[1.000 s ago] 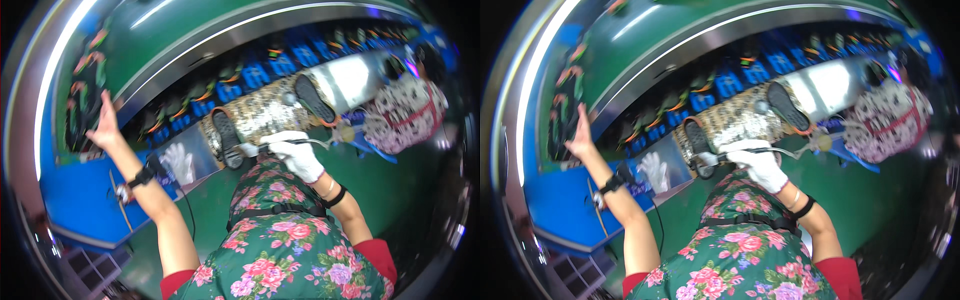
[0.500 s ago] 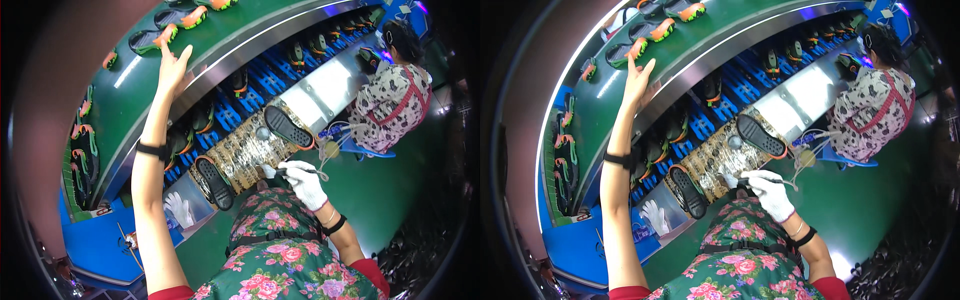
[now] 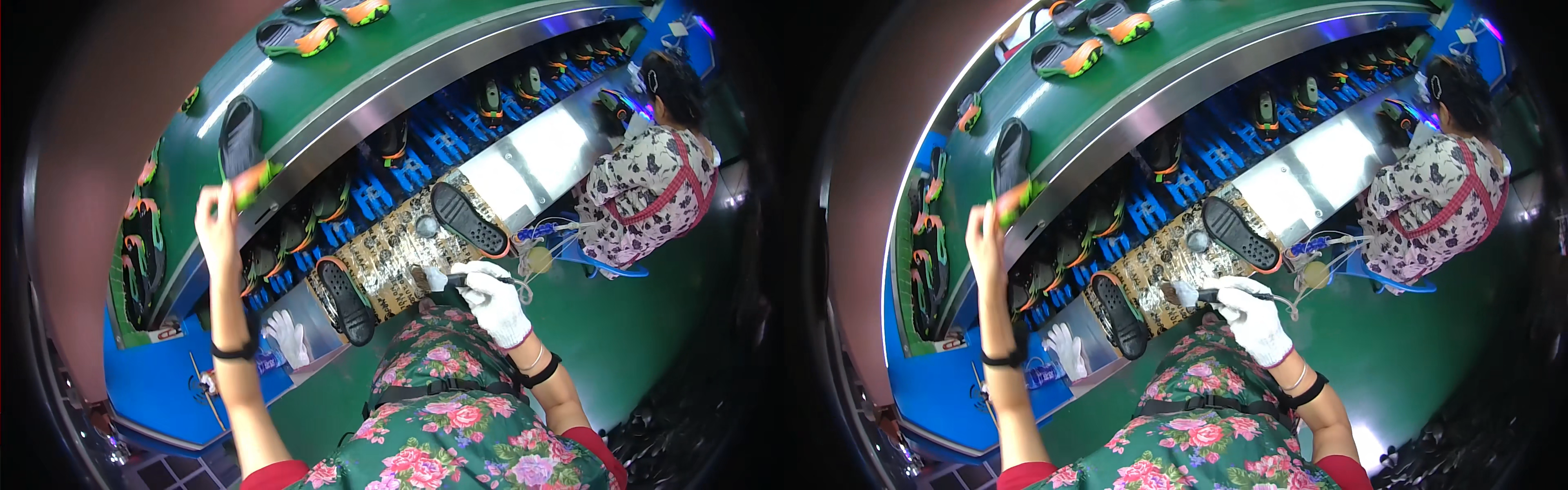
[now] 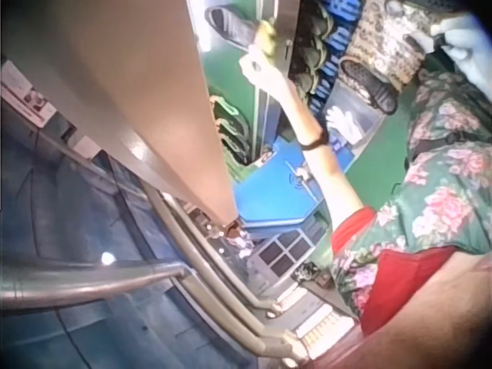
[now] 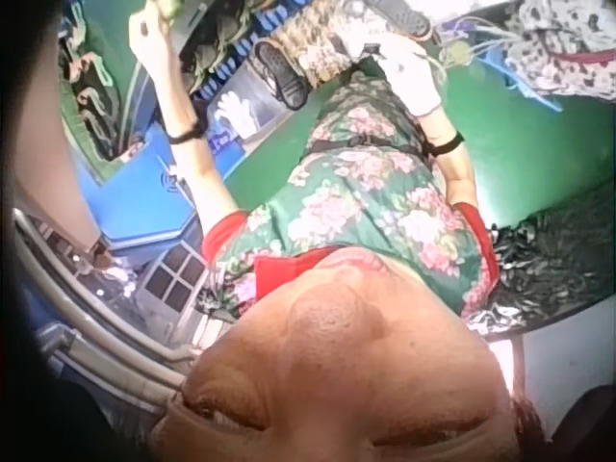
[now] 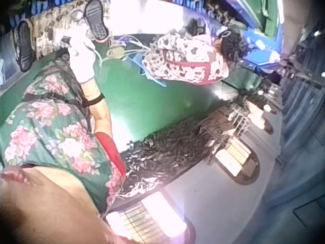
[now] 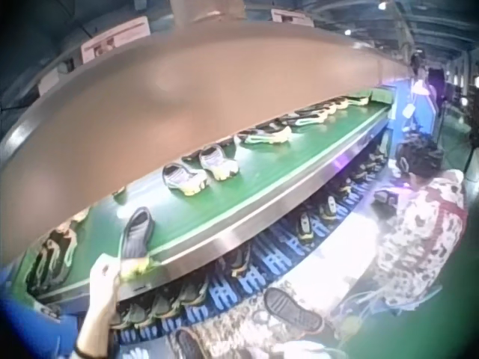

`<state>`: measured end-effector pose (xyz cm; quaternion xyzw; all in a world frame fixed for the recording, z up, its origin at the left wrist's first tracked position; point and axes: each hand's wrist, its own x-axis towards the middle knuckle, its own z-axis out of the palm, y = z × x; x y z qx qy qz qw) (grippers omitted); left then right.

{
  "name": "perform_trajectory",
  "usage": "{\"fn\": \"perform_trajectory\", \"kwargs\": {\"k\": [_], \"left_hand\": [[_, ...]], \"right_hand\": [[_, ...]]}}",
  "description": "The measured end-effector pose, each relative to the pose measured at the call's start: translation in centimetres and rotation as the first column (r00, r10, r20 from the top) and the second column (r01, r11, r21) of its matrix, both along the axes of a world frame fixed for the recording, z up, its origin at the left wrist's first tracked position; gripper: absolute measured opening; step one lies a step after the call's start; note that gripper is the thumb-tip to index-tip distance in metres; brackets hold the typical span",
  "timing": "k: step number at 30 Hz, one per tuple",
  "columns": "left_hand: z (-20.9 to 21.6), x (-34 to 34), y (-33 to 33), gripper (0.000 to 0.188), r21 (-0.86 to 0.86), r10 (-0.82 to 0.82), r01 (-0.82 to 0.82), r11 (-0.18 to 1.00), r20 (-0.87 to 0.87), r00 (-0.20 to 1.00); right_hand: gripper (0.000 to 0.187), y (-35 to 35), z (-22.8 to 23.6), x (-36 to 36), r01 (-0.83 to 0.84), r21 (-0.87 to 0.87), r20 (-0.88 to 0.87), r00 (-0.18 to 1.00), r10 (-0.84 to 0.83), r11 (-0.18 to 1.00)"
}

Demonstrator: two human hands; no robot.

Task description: The person picks up a shoe sole from a conveyor belt, applies liquid to the bottom surface using a brush, and places it back onto the belt. This process is repeated for several more shoe soles.

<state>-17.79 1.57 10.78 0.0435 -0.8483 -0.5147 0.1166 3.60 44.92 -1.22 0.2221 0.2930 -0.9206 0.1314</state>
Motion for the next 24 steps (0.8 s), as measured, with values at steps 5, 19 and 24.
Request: {"fn": "perform_trajectory", "kwargs": {"k": [5,19,24], "left_hand": [[-4.6,13.6,4.8,0.040,0.392,0.291,-0.211,0.895,-0.157,0.944],[-14.1,22.4,11.5,0.069,0.987,-0.471,-0.130,0.090,0.157,0.868],[-12.0,22.8,13.7,0.094,0.938,-0.427,-0.216,-0.272,0.084,0.900]], "right_hand": [[0.026,-3.0,3.2,-2.9,-0.107,-0.265,-0.081,0.993,0.088,0.958],[0.020,-10.0,10.9,-6.5,-0.031,0.514,-0.473,0.823,0.314,0.857],[0.020,-10.1,10.7,-6.3,0.177,0.645,-0.627,0.678,0.383,0.744]]}}
